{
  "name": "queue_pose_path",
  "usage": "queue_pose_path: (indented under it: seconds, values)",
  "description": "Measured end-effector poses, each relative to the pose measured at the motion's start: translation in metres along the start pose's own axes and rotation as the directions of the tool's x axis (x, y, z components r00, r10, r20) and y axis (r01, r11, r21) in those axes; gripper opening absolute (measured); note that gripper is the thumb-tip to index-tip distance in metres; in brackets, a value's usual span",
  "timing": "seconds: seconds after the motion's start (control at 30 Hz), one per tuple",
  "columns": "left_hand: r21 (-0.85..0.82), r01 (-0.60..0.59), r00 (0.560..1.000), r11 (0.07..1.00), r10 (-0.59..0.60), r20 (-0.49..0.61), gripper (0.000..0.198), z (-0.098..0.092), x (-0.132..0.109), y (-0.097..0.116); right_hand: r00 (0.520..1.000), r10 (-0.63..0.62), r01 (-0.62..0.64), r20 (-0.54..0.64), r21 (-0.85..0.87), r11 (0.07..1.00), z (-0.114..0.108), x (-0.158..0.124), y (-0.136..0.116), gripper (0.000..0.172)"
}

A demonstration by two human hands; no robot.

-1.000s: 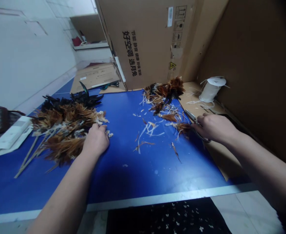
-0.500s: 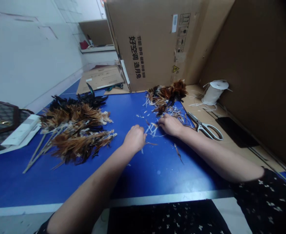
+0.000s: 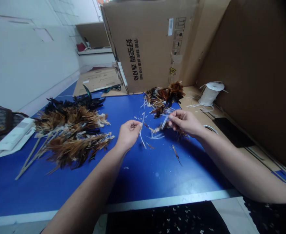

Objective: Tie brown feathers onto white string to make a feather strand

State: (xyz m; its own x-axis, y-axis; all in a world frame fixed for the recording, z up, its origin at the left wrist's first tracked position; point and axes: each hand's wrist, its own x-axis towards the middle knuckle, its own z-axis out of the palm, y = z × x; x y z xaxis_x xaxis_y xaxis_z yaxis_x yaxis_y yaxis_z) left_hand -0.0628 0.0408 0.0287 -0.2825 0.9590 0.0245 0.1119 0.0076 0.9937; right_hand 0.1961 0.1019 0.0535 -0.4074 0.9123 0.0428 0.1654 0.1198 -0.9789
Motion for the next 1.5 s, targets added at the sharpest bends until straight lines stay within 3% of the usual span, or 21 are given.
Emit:
queue_pose_path:
  seconds: [0.17,0.33,0.4,0.5,0.57,0.63,0.73,0.8,0.9,1.03,1.2,1.3,1.5]
  values:
    - [-0.224,-0.011,0.999,0.975,0.022,0.044,0.034,0.013,-0.007,0.022,0.996,-0.080,0.073,0.043,0.157,0.985,0.001,-0.014,-0.029,0.043]
    - [-0.205,0.011,0.996,0.979,0.007,0.085,0.029,0.024,-0.007,0.019,0.981,-0.189,0.179,0.045,0.175,0.968,0.007,-0.026,-0.060,0.037]
    - [-0.152,0.027,0.997,0.988,-0.016,0.075,0.027,0.026,-0.005,0.011,0.982,-0.158,0.151,0.101,0.074,0.986,0.009,-0.027,-0.061,0.037]
    - [-0.108,-0.002,1.000,0.994,-0.001,-0.028,0.027,0.027,-0.003,0.002,0.988,-0.062,0.098,0.139,-0.273,0.957,0.007,-0.020,-0.044,0.036]
    - [-0.104,-0.037,0.994,0.994,0.026,-0.107,0.027,0.025,-0.005,0.000,0.995,-0.068,0.096,0.069,-0.575,0.813,-0.001,-0.012,-0.024,0.029]
    - [-0.104,-0.087,0.985,0.991,0.069,-0.160,0.026,0.022,-0.010,0.002,0.995,-0.097,0.070,0.016,-0.808,0.585,-0.010,-0.007,-0.002,0.022]
    - [-0.101,-0.181,0.972,0.978,0.162,-0.173,0.022,0.022,-0.023,0.012,0.998,-0.053,0.055,0.041,-0.951,0.304,-0.022,-0.006,0.023,0.022]
    - [-0.100,-0.235,0.961,0.967,0.217,-0.170,0.019,0.025,-0.033,0.021,0.996,-0.041,0.083,0.075,-0.967,0.242,-0.026,-0.008,0.034,0.023]
    - [-0.134,-0.278,0.952,0.951,0.254,-0.170,0.016,0.036,-0.045,0.030,0.987,-0.134,0.125,0.084,-0.934,0.335,-0.027,-0.011,0.042,0.017]
    - [-0.256,-0.211,0.977,0.944,0.196,-0.083,0.016,0.055,-0.053,0.027,0.956,-0.292,0.166,-0.036,-0.753,0.637,-0.022,-0.016,0.041,0.013]
    - [-0.307,-0.001,0.999,0.952,0.015,0.045,0.019,0.076,-0.054,-0.001,0.958,-0.232,0.177,-0.168,-0.291,0.940,-0.002,-0.031,0.032,0.029]
    - [-0.395,0.086,0.994,0.915,-0.051,0.098,0.025,0.084,-0.053,-0.020,0.985,-0.130,0.126,-0.116,-0.039,0.991,0.014,-0.039,0.030,0.038]
    - [-0.525,0.109,0.978,0.844,0.005,0.211,0.024,0.088,-0.054,-0.042,0.999,-0.036,0.039,-0.021,0.132,0.990,0.039,-0.046,0.036,0.043]
